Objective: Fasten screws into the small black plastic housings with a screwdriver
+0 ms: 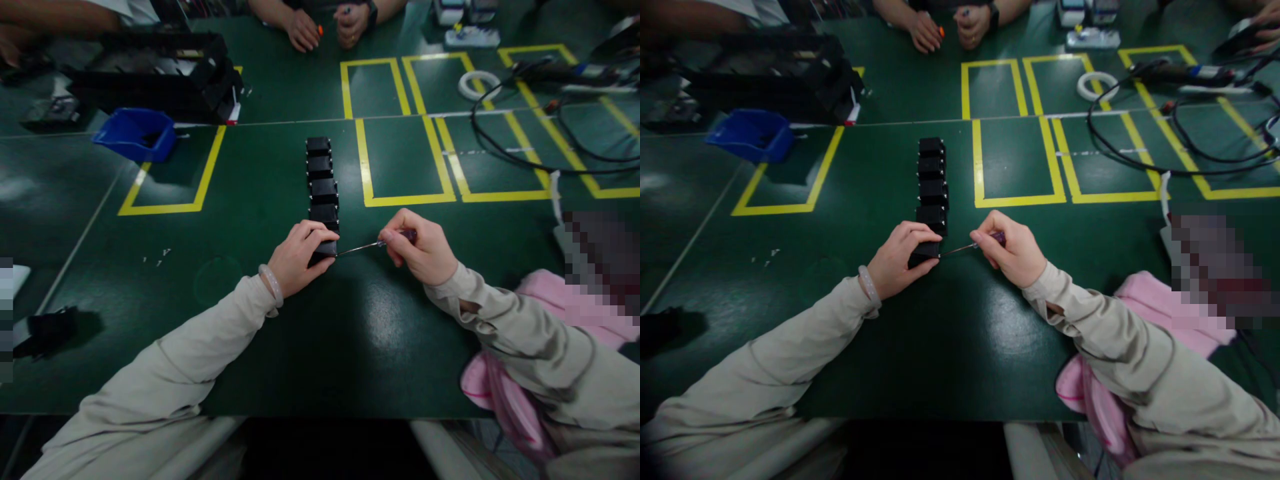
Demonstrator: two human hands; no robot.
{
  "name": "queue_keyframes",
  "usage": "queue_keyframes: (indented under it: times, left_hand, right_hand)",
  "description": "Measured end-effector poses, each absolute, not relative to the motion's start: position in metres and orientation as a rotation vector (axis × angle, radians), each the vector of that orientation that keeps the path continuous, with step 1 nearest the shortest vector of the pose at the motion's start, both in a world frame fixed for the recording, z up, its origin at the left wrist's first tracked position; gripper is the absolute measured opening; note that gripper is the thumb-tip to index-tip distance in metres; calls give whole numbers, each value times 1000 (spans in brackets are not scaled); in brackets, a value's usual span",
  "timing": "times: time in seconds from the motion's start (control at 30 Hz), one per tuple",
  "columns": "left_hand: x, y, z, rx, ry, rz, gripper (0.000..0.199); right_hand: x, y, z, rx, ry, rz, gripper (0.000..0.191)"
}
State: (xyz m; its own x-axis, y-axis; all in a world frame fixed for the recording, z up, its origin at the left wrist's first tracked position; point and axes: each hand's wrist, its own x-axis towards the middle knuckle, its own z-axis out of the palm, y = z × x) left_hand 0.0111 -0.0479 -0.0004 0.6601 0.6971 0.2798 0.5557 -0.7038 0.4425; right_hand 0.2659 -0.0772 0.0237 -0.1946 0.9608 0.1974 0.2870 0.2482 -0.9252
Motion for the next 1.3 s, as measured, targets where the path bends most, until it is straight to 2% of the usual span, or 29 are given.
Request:
queue_keyframes:
  times: [0.23,0.47,1.03,1.3]
  left_hand:
    - [12,-47,-1,2569,1009,628,33]
    - [12,-48,0,2573,1007,628,32]
    - [12,-48,0,2565,998,633,31]
    - [12,-48,1,2566,997,635,31]
  right_hand:
    - [266,-75,22,-1086,-1597,1084,25]
    - [267,-76,22,-1105,-1590,1134,29]
    - [270,-76,23,-1068,-1620,1161,22]
    - [269,-76,22,-1085,-1594,1191,28]
